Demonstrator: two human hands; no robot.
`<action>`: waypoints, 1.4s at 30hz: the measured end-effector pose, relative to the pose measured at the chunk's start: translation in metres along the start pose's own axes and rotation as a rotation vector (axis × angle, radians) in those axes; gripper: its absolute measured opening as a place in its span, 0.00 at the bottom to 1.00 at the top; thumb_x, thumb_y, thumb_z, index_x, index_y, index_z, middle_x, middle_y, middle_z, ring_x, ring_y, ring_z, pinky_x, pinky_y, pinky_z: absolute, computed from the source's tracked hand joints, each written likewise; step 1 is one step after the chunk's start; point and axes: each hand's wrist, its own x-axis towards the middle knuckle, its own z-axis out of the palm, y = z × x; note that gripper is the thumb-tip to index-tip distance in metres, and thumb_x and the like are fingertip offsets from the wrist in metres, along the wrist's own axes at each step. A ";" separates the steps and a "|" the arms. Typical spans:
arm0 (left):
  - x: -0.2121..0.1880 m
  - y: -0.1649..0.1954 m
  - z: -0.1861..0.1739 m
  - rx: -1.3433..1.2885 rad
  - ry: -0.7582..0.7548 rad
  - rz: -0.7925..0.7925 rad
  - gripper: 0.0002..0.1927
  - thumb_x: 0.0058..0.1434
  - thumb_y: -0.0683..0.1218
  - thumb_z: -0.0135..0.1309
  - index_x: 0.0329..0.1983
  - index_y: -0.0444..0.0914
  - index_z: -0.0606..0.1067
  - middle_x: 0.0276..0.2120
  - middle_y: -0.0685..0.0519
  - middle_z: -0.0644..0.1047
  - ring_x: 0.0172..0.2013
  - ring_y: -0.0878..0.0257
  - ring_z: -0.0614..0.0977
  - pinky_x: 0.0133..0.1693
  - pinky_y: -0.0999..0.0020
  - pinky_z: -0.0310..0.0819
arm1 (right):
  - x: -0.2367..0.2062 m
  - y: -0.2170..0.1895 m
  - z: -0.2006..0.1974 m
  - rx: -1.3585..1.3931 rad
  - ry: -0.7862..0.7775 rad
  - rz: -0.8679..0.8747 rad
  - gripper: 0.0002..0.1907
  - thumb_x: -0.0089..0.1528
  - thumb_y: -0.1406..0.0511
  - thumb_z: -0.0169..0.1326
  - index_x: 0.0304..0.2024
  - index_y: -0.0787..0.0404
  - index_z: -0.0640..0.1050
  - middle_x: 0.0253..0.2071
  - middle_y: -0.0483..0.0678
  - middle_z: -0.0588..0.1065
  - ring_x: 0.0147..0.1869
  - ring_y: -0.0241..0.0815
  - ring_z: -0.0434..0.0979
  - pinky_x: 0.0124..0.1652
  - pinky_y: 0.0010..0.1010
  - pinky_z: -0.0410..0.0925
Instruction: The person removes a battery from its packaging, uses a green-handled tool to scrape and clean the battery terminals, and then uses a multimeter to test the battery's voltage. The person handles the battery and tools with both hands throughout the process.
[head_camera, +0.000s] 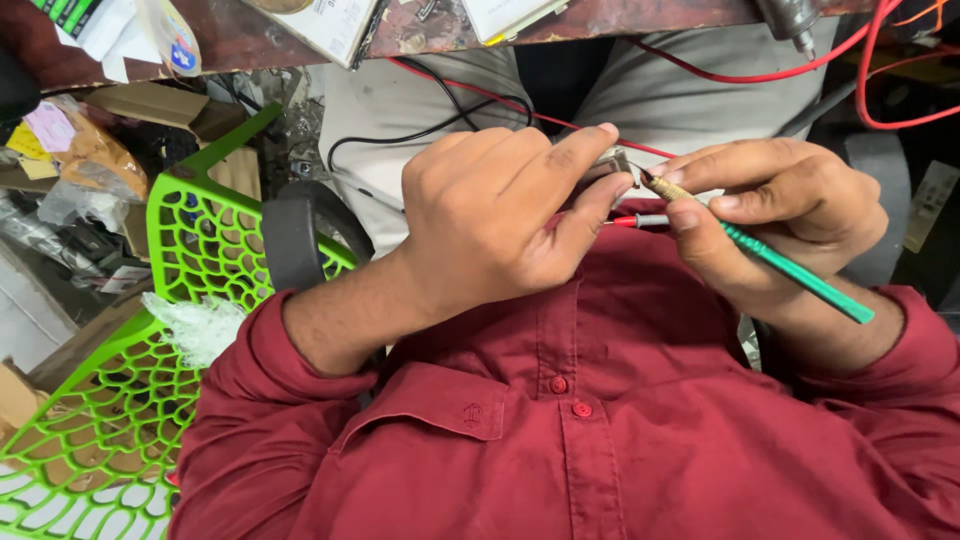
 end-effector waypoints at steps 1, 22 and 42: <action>0.000 0.000 0.002 -0.001 -0.004 0.000 0.14 0.68 0.48 0.67 0.52 0.38 0.79 0.25 0.58 0.69 0.25 0.62 0.71 0.27 0.64 0.61 | -0.001 0.003 -0.001 0.003 0.002 -0.018 0.13 0.61 0.78 0.60 0.39 0.64 0.68 0.40 0.60 0.78 0.45 0.51 0.84 0.44 0.36 0.80; 0.006 -0.002 -0.006 0.461 -0.045 0.288 0.06 0.71 0.42 0.60 0.48 0.36 0.79 0.27 0.60 0.63 0.27 0.65 0.66 0.30 0.65 0.54 | 0.036 -0.049 -0.012 -0.376 -0.228 -0.127 0.18 0.53 0.80 0.63 0.22 0.67 0.65 0.31 0.63 0.77 0.31 0.50 0.82 0.29 0.32 0.73; -0.004 0.027 -0.030 -1.223 -0.159 -0.737 0.13 0.77 0.39 0.54 0.60 0.35 0.65 0.34 0.55 0.81 0.32 0.79 0.76 0.36 0.85 0.67 | 0.030 -0.051 -0.001 -0.202 -0.023 0.017 0.25 0.77 0.52 0.50 0.58 0.69 0.72 0.56 0.61 0.75 0.49 0.48 0.82 0.48 0.28 0.77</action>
